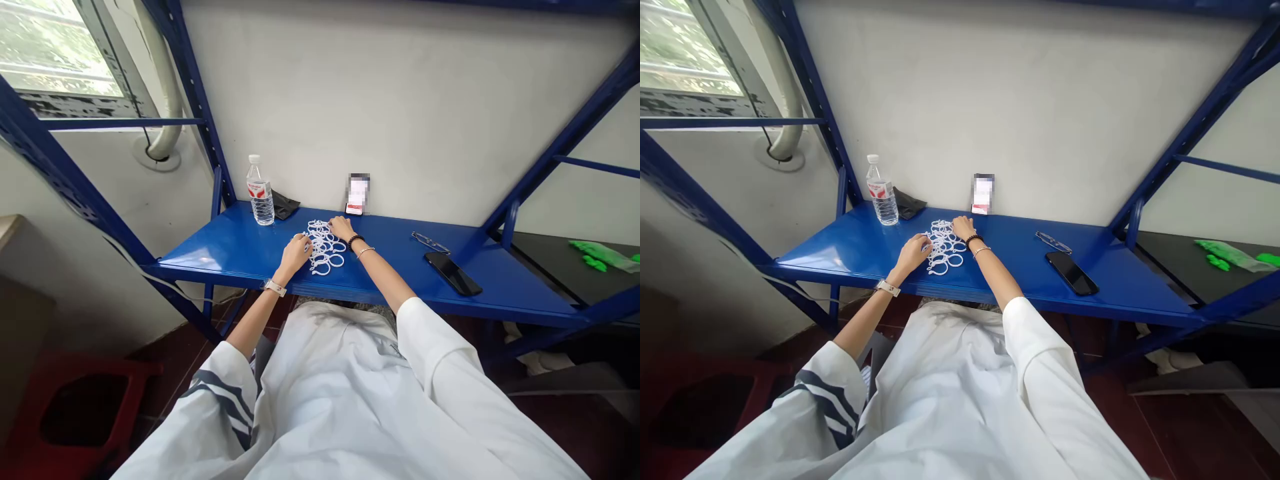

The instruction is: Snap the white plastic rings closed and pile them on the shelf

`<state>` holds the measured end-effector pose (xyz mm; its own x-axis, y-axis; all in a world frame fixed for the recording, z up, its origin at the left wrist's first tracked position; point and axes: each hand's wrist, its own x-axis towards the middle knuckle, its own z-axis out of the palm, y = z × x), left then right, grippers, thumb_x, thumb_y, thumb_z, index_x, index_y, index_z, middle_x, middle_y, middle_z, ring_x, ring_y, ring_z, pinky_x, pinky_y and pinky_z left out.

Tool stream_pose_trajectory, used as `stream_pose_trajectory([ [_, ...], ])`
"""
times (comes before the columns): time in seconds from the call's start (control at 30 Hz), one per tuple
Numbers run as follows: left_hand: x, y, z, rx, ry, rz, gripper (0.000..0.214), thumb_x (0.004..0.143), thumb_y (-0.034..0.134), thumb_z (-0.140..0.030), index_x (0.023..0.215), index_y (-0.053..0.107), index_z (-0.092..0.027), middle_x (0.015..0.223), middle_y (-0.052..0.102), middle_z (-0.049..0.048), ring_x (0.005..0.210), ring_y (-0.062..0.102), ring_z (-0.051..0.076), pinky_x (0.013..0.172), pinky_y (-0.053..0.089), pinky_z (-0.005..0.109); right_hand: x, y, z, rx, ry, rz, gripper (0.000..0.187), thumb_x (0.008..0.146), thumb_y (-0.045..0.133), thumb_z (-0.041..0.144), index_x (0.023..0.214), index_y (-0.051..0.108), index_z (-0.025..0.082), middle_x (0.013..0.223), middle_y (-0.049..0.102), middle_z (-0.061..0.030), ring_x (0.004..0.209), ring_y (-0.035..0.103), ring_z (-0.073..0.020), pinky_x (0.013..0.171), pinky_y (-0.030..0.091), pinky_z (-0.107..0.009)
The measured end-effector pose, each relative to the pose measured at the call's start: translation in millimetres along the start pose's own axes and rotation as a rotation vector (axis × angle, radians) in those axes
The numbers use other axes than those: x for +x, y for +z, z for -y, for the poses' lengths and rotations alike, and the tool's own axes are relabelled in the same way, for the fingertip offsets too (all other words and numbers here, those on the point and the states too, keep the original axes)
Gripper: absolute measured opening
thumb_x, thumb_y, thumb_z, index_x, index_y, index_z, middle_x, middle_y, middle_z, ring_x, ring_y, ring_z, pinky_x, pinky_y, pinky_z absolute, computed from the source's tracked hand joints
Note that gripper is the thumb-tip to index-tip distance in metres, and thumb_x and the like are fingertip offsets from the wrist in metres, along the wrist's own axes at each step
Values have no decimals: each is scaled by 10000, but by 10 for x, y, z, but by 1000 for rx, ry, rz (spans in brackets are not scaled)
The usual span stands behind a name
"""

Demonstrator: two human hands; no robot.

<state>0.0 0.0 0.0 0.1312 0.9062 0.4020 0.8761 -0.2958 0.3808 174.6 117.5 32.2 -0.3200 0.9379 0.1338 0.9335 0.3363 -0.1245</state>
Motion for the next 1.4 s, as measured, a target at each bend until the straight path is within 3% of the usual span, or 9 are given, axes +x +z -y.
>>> stream_pose_trajectory([
  [0.13, -24, -13, -24, -13, 12, -66, 229, 947, 478, -224, 1065, 661, -154, 1190, 638, 162, 1142, 607, 305, 919, 531, 399, -126, -23, -26, 20, -16, -39, 336, 1001, 434, 154, 1159, 724, 98, 1268, 691, -204, 1259, 550, -311, 1093, 359, -454],
  [0.23, 0, -61, -31, -166, 10, -107, 229, 934, 494, -206, 1069, 668, -143, 1198, 654, 156, 1135, 629, 281, 956, 542, 403, -232, -79, -16, 141, -2, -133, 333, 1020, 415, 193, 1156, 705, 103, 1274, 682, -189, 1246, 561, -292, 1086, 382, -437],
  [0.33, 38, -91, -90, -458, -40, -101, 263, 932, 527, -243, 1123, 671, -134, 1193, 700, 146, 1096, 674, 252, 909, 580, 367, -483, -161, -9, 624, -19, -233, 328, 1024, 450, 343, 1112, 686, 134, 1190, 710, -144, 1125, 634, -237, 1014, 470, -381],
  [0.43, 35, -86, -255, -762, -71, -59, 387, 943, 557, -369, 1236, 636, -129, 1206, 723, 146, 1086, 701, 251, 886, 600, 362, -930, -230, -29, 1167, -163, -190, 390, 931, 584, 541, 1052, 671, 180, 1096, 724, -91, 1058, 665, -207, 982, 521, -362],
  [0.57, -57, -37, -589, -984, 52, 76, 515, 899, 588, -581, 1116, 663, -120, 1047, 758, 133, 982, 739, 246, 871, 608, 369, -1535, -263, -110, 1464, -187, -178, 428, 760, 774, 596, 924, 678, 212, 1004, 726, -47, 1033, 673, -200, 1022, 521, -376],
  [0.77, -151, -27, -830, -1021, 97, 146, 497, 850, 606, -650, 838, 630, -154, 732, 713, 64, 661, 705, 183, 689, 589, 319, -1834, -253, -263, 1456, -136, -82, 442, 696, 827, 593, 884, 717, 209, 964, 738, -42, 991, 683, -206, 989, 537, -394],
  [1.0, -217, -366, -874, -584, 308, 160, 467, 924, 519, -504, 594, 535, -174, 502, 488, -19, 476, 399, 92, 502, 322, 247, -1875, -329, -196, 1377, -165, -126, 489, 769, 753, 615, 1097, 745, 253, 1090, 736, -50, 970, 670, -186, 843, 566, -315],
  [1.2, -271, -451, -967, -548, 333, 184, 471, 912, 547, -569, 701, 677, -169, 486, 449, -28, 478, 364, 98, 489, 281, 251, -1928, -405, -182, 1272, -235, -150, 414, 749, 784, 592, 933, 747, 223, 941, 737, -35, 808, 650, -171, 808, 561, -340],
  [1.4, -328, -492, -1037, -639, 296, 235, 544, 853, 622, -610, 1138, 693, -152, 680, 630, 3, 570, 558, 133, 549, 423, 240, -1971, -509, -211, 1199, -224, -339, 407, 759, 772, 613, 859, 704, 224, 917, 712, -39, 886, 663, -205, 839, 551, -353],
])
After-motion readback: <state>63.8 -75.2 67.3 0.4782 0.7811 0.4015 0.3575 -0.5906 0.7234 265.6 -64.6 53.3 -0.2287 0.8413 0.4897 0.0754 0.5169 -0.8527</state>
